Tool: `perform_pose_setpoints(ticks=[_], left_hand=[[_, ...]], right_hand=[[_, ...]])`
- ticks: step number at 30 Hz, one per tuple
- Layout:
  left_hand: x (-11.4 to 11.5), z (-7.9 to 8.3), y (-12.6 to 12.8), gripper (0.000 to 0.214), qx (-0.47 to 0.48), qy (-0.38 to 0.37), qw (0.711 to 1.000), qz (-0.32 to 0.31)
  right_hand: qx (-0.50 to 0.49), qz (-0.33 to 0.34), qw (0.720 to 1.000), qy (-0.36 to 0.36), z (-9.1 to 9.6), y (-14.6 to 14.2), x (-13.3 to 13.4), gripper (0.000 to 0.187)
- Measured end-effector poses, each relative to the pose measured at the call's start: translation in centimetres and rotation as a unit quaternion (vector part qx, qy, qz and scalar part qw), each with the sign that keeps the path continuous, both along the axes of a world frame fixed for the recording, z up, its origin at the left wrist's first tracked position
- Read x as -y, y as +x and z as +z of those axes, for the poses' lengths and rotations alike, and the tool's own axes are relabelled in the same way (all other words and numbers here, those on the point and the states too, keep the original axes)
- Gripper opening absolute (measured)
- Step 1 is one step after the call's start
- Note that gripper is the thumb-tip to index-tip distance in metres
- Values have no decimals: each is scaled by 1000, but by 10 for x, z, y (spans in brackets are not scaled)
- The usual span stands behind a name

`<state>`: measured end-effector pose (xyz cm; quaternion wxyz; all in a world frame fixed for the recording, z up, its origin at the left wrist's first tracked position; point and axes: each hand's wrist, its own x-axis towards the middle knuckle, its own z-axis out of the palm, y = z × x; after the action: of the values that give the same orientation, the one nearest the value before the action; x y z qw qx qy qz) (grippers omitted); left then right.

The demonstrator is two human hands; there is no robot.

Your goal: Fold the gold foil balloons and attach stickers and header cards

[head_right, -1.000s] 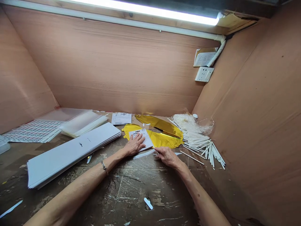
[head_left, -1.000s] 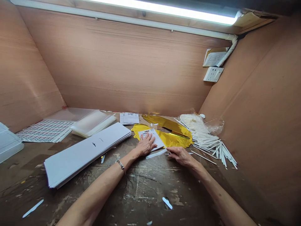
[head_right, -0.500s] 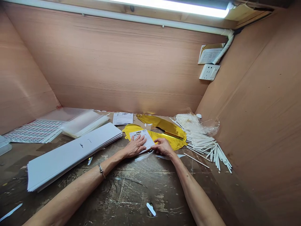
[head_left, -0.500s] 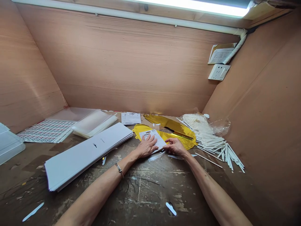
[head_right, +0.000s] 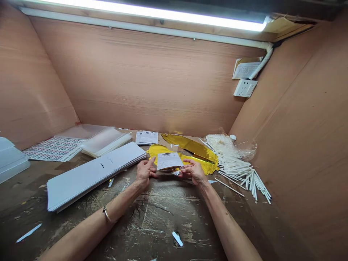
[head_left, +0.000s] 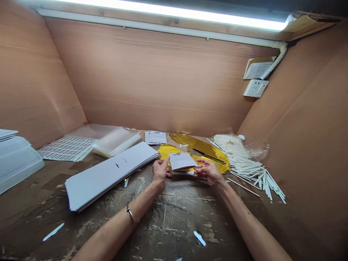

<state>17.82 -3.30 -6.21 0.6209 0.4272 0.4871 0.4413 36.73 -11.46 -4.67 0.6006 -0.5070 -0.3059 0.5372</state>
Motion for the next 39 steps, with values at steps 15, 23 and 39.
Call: perform_pose_setpoints(ticks=[15, 23, 39], left_hand=[[13, -3, 10, 29, 196, -211, 939, -190], [30, -2, 17, 24, 258, -175, 940, -137], [30, 7, 12, 22, 288, -137, 937, -141]], right_hand=[[554, -82, 820, 120, -1, -22, 13, 14], [608, 57, 771, 179, -15, -55, 7, 5], [717, 56, 642, 267, -16, -52, -3, 15]])
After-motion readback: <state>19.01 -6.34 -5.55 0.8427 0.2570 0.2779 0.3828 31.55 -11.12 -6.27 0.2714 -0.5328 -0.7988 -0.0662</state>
